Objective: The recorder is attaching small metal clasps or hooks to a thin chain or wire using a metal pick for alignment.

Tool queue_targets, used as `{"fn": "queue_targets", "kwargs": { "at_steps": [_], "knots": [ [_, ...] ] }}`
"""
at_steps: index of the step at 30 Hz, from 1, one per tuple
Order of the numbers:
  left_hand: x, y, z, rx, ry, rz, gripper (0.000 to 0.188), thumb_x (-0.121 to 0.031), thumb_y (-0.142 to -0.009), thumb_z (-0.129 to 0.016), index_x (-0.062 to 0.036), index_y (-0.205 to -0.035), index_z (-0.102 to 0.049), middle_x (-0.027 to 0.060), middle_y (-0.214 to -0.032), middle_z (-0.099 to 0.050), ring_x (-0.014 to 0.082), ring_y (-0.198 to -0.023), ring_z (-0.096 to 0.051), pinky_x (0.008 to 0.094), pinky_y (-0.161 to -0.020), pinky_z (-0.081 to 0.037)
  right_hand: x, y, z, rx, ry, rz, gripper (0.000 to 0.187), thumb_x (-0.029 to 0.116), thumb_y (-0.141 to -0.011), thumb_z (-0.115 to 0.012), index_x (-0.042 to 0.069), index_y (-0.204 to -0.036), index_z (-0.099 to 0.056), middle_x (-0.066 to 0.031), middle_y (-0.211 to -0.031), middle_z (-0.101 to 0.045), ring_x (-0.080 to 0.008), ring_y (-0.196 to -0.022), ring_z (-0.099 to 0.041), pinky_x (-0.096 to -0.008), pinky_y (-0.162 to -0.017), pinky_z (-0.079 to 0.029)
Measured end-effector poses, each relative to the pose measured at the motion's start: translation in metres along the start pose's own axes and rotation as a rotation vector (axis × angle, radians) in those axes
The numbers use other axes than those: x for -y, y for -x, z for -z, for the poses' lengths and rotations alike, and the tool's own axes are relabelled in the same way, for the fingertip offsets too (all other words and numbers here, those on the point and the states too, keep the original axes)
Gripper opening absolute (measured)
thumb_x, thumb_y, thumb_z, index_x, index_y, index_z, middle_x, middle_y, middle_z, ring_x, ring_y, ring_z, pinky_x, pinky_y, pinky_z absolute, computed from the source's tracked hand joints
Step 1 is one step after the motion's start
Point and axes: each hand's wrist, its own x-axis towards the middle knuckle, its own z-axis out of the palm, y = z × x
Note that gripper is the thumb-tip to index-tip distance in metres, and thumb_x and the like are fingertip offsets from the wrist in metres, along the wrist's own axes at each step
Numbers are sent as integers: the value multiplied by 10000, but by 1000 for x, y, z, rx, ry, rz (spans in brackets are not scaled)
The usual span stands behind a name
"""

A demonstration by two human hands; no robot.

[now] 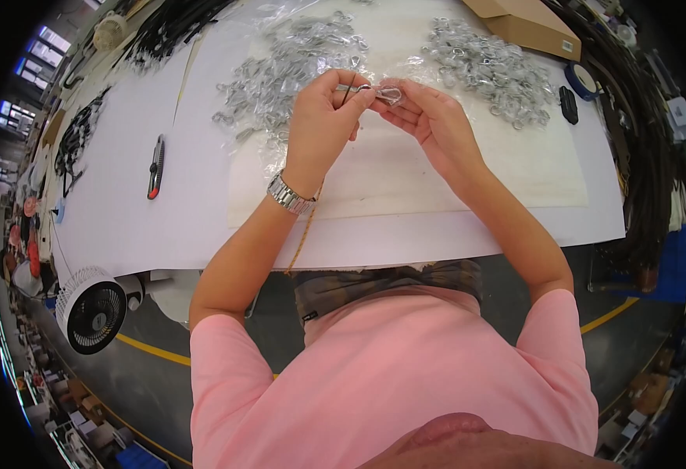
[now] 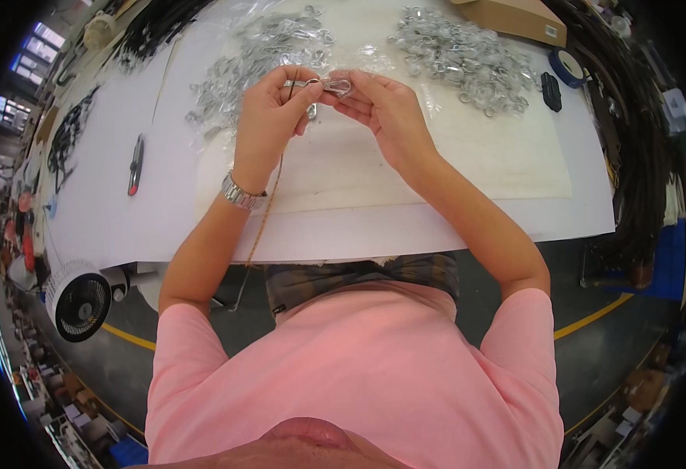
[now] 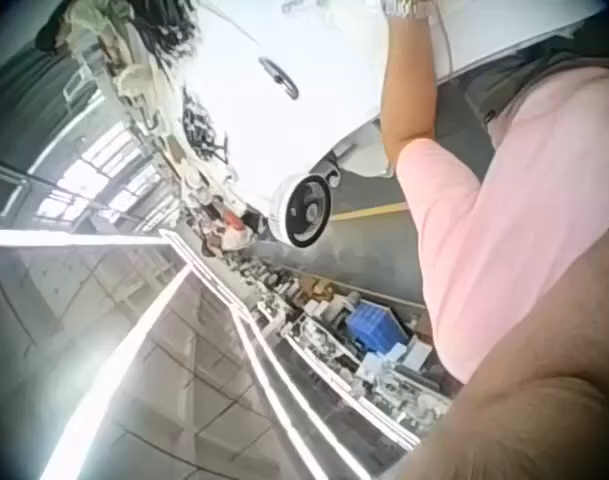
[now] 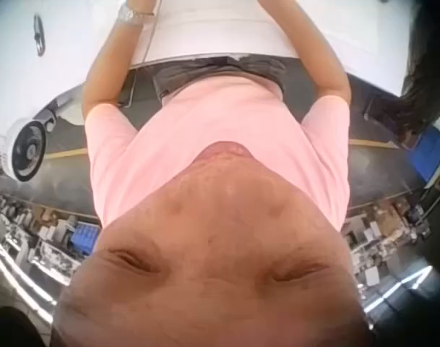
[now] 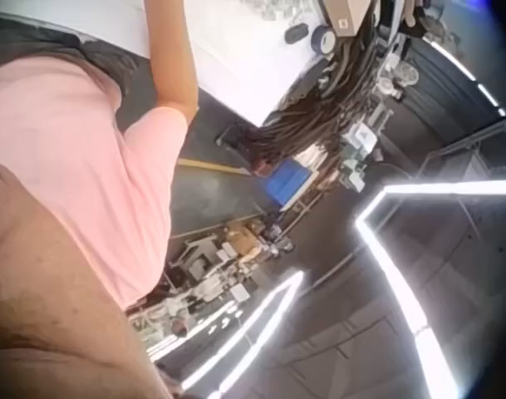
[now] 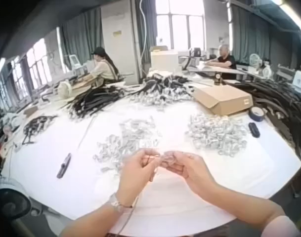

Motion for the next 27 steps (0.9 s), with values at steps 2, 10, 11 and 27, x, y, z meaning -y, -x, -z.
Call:
{"fn": "queue_targets", "kwargs": {
  "at_steps": [2, 10, 11, 27],
  "knots": [
    [-1, 1, -2, -43, -175, -48, 248, -181, -957, -738, 31, -1046, -643, 88, -813, -759, 88, -547, -578, 210, -539, -458, -1, 2, -1, 49, -78, -13, 370, 256, -1087, -545, -54, -1247, -671, -144, -1162, -742, -248, -1129, -719, -349, -1048, -545],
    [-1, 2, -1, -153, -542, -337, 216, -187, -922, -772, 6, -868, -689, 28, -688, -651, 88, -601, -547, 270, -555, -425, -7, -2, 2, -19, -124, -18, 345, 222, -1085, -547, -80, -1209, -658, -158, -1174, -731, -232, -1099, -717, -373, -1040, -561],
    [-1, 2, -1, -140, -561, -354, 221, -190, -924, -778, 7, -858, -703, -15, -670, -603, 54, -612, -490, 249, -551, -376, -8, -3, 4, -20, -137, -16, 328, 213, -1082, -554, -77, -1196, -657, -158, -1184, -728, -228, -1096, -716, -379, -1040, -564],
    [4, -2, 4, 5, -63, -10, 232, -235, -951, -772, -16, -884, -734, -16, -662, -611, 9, -541, -424, 192, -477, -274, -7, -6, -5, 229, -68, -33, 358, 247, -1090, -544, -21, -1303, -648, -115, -1211, -713, -235, -1109, -699, -408, -1054, -546]
  ]
}}
